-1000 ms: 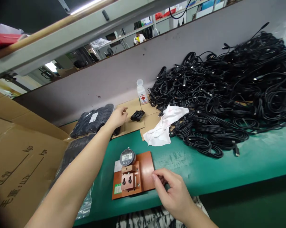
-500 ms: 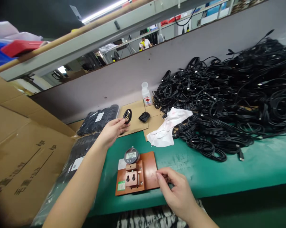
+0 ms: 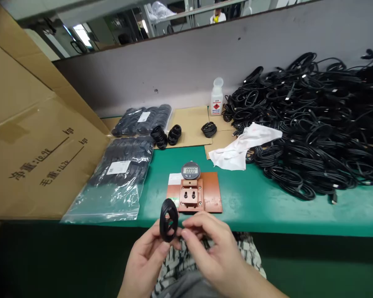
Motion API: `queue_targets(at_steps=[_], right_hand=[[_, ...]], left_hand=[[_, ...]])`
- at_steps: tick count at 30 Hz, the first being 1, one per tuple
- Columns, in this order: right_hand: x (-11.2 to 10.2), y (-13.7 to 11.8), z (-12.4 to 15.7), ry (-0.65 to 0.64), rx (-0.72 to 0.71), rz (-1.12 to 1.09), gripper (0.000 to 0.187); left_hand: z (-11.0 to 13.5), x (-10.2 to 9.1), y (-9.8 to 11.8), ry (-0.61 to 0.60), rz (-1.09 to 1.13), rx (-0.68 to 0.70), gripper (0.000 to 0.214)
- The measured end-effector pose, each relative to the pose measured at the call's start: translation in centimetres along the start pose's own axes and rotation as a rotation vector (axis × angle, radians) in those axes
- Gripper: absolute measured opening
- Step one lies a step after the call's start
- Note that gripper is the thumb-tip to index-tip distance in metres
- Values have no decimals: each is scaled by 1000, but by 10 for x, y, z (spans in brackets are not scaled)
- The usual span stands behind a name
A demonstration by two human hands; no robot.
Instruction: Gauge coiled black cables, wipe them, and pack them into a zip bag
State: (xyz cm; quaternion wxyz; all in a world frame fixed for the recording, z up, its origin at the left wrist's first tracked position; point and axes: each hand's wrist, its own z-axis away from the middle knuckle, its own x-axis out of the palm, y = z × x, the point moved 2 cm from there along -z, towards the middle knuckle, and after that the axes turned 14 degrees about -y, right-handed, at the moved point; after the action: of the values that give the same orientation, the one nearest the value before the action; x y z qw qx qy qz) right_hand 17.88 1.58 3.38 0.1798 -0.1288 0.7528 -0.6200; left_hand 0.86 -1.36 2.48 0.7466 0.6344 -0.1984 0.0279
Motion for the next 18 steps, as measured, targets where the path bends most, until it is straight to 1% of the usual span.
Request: queue_targets(at_steps=[1,3,5,7,9,14,16,18], right_hand=[[5,-1,-1,-14,7,-26,12],[12,0,-2,-7,37,-89,13],[16,3,-1,22,76,-117,14],[16,6,1,37,101,-93,12],[15,9,2,40,98,-30,10],[12,9,4,11,45,133,12],[12,9,5,16,49,135,12],[12,11,5,34,65,107,8]], left_hand=[[3,2,-2,-12,-34,-1,16],[6,6,-6,-3,3,-25,20],[7,10,-11,63,110,-45,26],[7,13,-16,115,203,-45,34],[7,15,-20,102,239,-47,39],[5,15,-22,9,245,-65,44],[4,15,-22,5,258,-54,40],[3,15,-23,42,250,-84,32]])
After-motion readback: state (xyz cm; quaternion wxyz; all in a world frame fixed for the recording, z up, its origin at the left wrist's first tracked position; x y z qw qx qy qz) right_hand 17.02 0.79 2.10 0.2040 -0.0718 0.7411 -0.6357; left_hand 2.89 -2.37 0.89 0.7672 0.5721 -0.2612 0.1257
